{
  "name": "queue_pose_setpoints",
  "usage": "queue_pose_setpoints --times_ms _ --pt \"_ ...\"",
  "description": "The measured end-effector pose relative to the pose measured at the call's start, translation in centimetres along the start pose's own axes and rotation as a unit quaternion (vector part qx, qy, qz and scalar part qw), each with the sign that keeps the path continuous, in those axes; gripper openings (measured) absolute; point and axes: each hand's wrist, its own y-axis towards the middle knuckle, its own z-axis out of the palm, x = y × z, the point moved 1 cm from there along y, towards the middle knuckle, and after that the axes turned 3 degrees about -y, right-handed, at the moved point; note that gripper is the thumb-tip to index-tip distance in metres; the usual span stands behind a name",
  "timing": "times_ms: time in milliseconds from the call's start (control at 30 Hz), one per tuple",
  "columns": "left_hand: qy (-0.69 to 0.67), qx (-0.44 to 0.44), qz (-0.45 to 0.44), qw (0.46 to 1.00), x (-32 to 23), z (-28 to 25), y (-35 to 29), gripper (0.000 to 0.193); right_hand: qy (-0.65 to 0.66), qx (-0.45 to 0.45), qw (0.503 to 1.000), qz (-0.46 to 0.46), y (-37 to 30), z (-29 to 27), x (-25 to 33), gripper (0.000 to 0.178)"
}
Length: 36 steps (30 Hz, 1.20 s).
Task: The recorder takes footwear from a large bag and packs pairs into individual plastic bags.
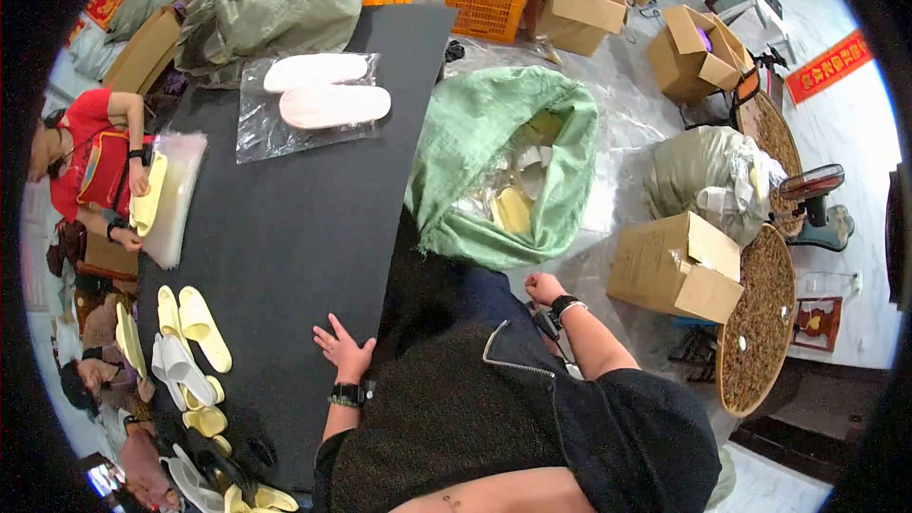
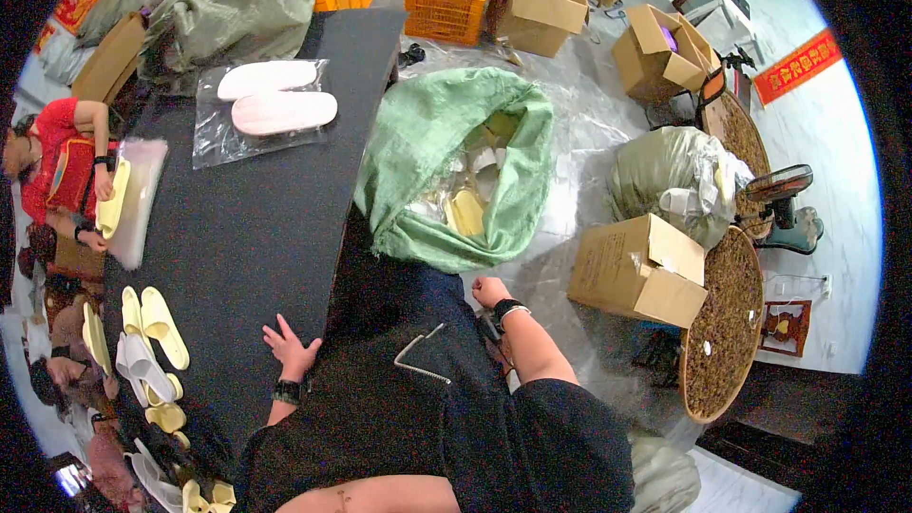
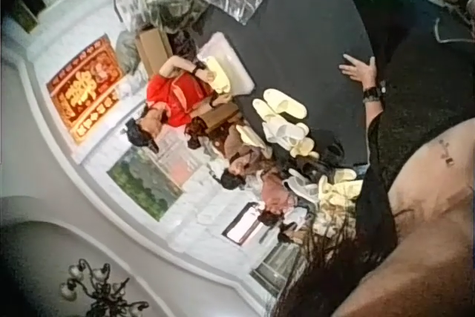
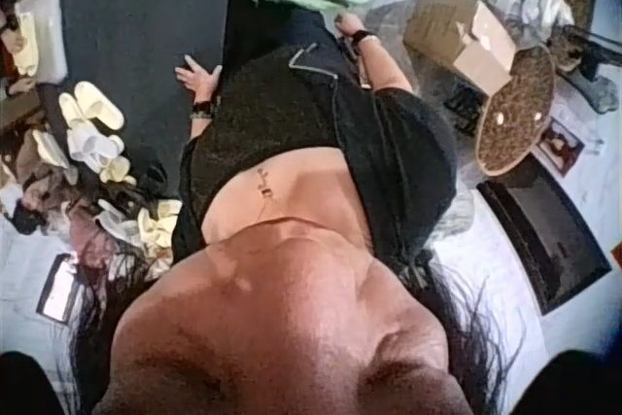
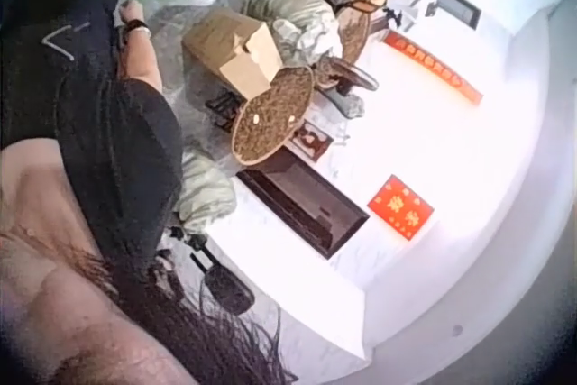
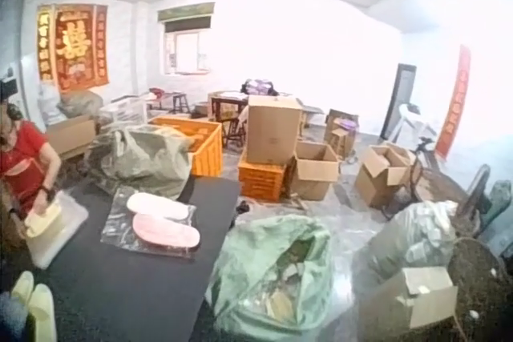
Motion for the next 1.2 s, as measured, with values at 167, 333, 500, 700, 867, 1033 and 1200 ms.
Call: queue_pose_setpoints --times_ms 167,333,500,700,867,1033,1200 --pt "0.006 -0.055 0.114 0.992 -6.8 -3.5 -1.2 0.088 0.04 -0.046 0.998 -0.028 6.4 -6.3 -3.2 0.023" --pt "-0.059 -0.031 0.33 0.942 -19.3 -2.9 3.2 0.055 -0.011 -0.116 0.993 -0.016 18.8 -13.2 -7.3 0.022" --pt "-0.2 0.158 0.295 0.921 -32.6 3.2 11.1 0.029 0.098 -0.102 0.99 -0.018 31.9 -14.9 -7.9 0.024" --pt "-0.189 0.247 0.264 0.913 -42.3 11.6 17.1 0.029 0.446 -0.006 0.884 0.138 44.0 -11.4 -8.8 0.056" --pt "-0.151 0.292 0.253 0.91 -42.3 19.1 21.1 0.033 0.491 -0.187 0.837 0.151 49.0 -9.5 -4.0 0.032" --pt "-0.141 0.287 0.289 0.903 -42.3 25.5 26.7 0.042 0.612 0.125 0.78 -0.042 48.9 -11.2 7.5 0.035" --pt "-0.159 0.069 0.234 0.957 -39.0 26.8 35.7 0.068 0.308 0.208 0.871 -0.322 45.9 -17.0 15.2 0.042"
